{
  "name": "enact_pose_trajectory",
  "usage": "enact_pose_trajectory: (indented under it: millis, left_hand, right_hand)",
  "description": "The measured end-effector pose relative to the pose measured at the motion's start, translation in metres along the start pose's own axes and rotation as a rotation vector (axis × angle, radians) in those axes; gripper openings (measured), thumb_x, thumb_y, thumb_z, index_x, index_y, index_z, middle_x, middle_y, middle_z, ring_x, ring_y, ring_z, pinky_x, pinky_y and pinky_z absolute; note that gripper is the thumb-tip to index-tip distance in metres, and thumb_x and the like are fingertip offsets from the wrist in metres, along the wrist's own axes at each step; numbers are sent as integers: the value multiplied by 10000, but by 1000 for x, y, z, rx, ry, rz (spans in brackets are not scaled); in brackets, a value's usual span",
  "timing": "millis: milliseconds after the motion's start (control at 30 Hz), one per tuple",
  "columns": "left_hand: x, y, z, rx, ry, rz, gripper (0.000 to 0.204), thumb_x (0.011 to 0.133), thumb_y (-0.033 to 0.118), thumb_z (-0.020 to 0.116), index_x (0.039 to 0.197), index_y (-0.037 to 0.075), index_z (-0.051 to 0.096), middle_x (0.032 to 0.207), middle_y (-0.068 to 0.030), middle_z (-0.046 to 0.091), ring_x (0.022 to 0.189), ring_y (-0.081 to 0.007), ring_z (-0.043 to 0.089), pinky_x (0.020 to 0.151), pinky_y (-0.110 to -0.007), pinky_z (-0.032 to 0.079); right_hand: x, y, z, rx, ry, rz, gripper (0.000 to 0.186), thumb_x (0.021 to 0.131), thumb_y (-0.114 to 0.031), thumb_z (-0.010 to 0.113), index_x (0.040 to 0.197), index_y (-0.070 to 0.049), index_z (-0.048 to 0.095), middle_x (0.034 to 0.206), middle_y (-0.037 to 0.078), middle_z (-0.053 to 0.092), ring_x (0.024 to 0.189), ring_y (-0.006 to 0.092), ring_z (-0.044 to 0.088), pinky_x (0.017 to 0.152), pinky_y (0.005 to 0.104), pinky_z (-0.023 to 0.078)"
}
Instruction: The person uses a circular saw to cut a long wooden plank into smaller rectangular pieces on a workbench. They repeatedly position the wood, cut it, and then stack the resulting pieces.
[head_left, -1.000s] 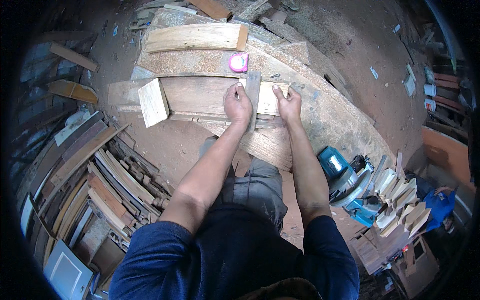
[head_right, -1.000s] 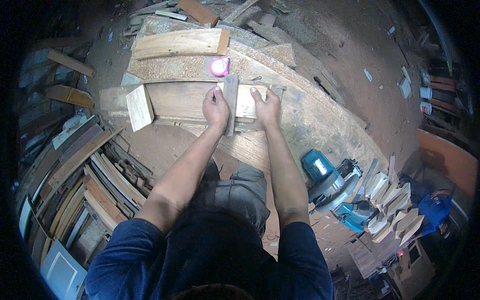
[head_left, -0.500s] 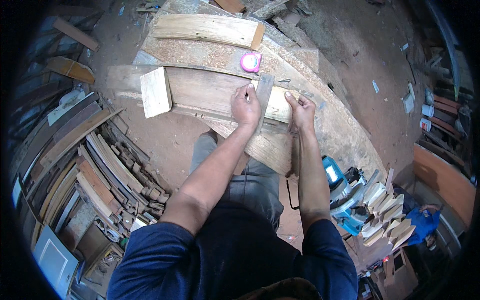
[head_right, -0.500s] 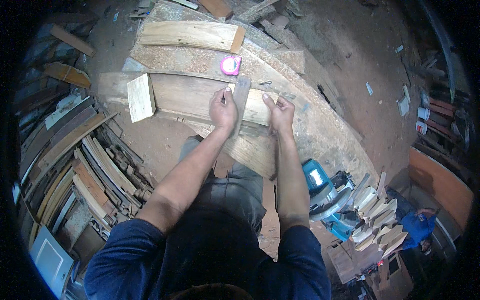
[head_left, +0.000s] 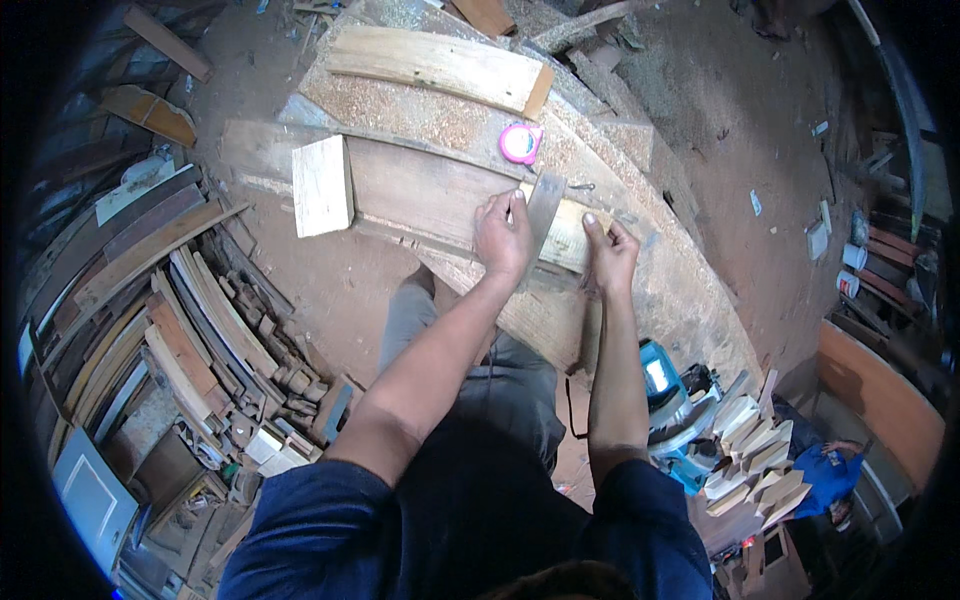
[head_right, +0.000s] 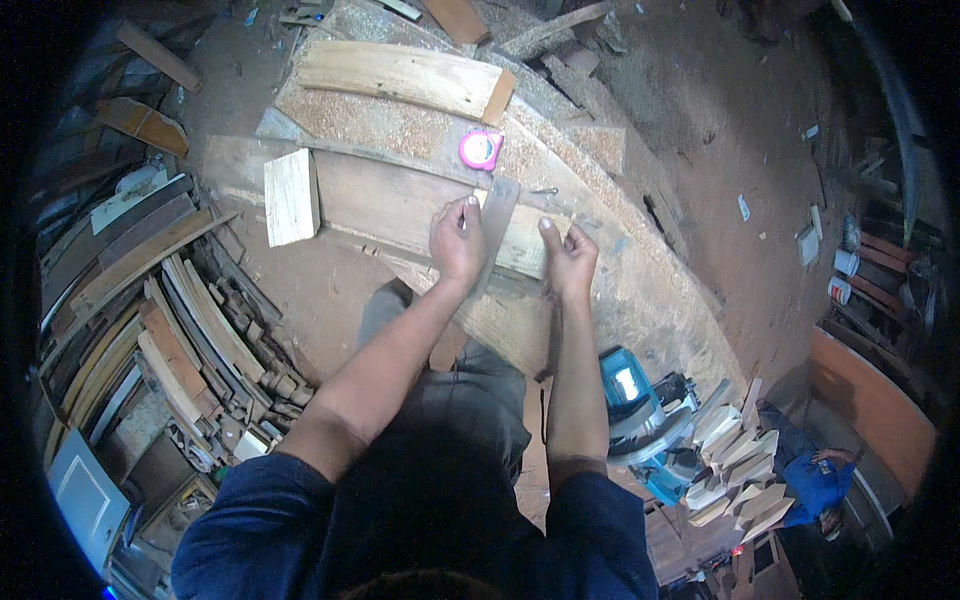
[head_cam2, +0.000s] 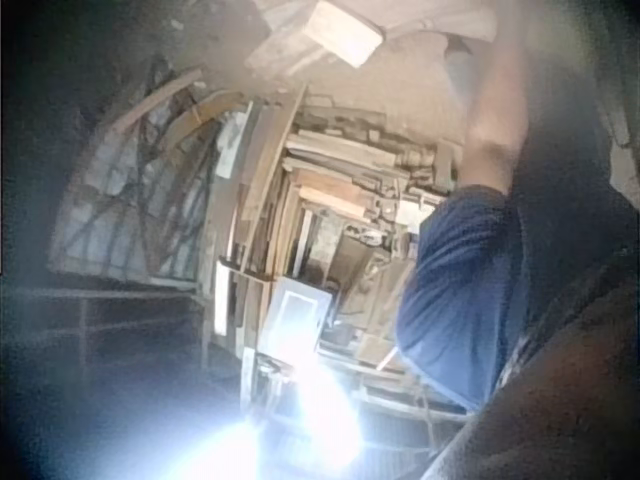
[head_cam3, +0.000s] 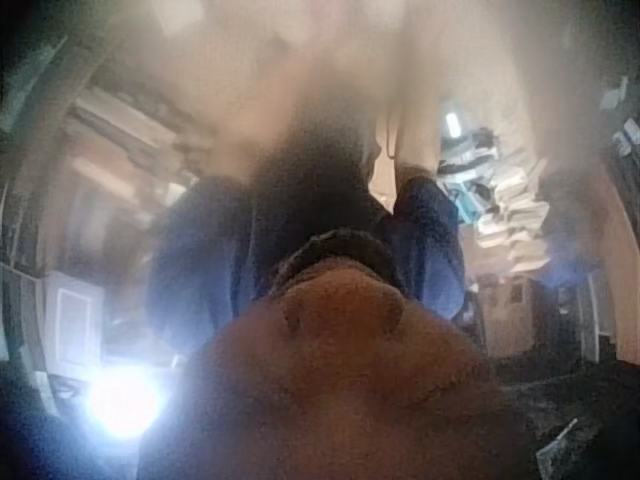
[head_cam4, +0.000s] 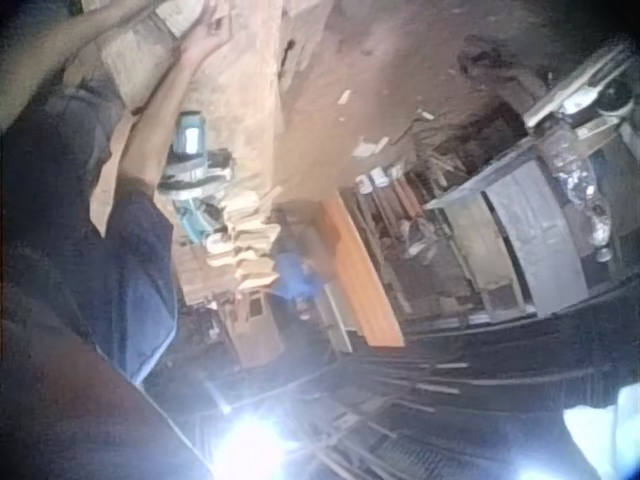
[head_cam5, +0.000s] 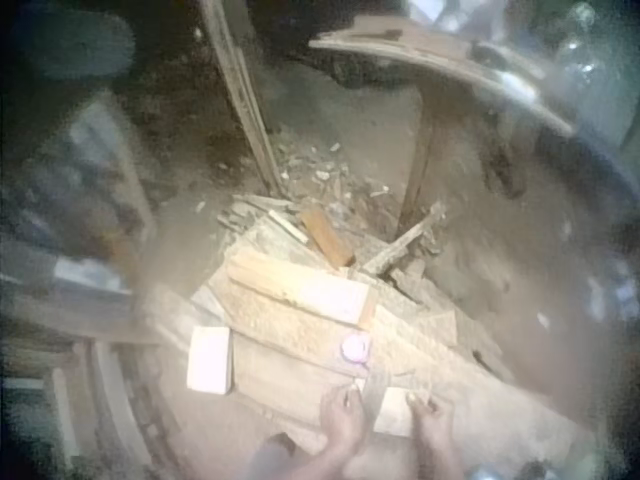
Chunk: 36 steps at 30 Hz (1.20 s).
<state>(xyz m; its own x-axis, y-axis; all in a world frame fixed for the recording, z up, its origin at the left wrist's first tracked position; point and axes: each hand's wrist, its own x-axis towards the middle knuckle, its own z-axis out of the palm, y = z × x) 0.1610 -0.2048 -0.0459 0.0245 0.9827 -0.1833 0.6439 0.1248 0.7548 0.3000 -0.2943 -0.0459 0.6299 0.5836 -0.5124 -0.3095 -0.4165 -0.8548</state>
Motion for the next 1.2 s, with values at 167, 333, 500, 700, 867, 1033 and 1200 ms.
enact_pose_trajectory:
  millis: [167,333,500,700,867,1033,1200]
  left_hand:
    - [-2,-5,8,-105,116,5,244,968,251,606,965,39,728,882,-119,662,808,-283,586,764,-402,468]
    - [-3,1,5,-113,49,-79,240,963,246,647,940,22,731,784,-81,603,699,-186,529,670,-348,442]
    - [-1,-1,1,-111,21,-87,238,964,250,646,951,26,728,775,-87,608,699,-193,536,670,-353,449]
    - [-1,-2,2,-124,58,-20,214,955,246,643,971,51,732,789,-88,626,718,-224,569,669,-367,458]
    - [-2,-4,3,-151,29,-41,215,960,243,635,982,54,733,801,-92,628,730,-234,571,683,-370,460]
    - [-1,-5,3,-123,26,-6,232,975,251,630,993,41,727,779,-99,618,700,-215,546,679,-359,459]
    - [-2,2,2,-95,37,-51,233,972,268,616,959,66,732,812,-105,641,715,-260,575,675,-396,460]
  right_hand:
    - [16,-8,-14,-241,-98,76,253,901,-210,788,768,-27,674,675,-44,577,572,37,436,480,254,344]
    - [26,15,-18,-36,-56,76,290,885,-218,806,715,-52,640,635,-44,558,542,35,427,460,248,323]
    - [15,-7,-3,137,-47,122,222,884,-155,797,743,-43,667,696,-14,635,591,42,515,512,238,402]
    - [19,3,-13,195,-90,115,122,890,-107,774,844,-11,713,795,43,710,652,79,613,583,242,486]
    - [22,0,-11,252,-118,134,138,897,-93,758,965,19,713,873,81,735,721,115,668,644,262,534]
    - [17,5,-13,327,-131,135,185,898,-84,753,1034,34,709,929,101,744,768,134,688,688,276,555]
    - [14,-10,-11,293,-86,230,165,901,-72,748,1022,33,710,882,91,745,737,135,686,686,270,557]
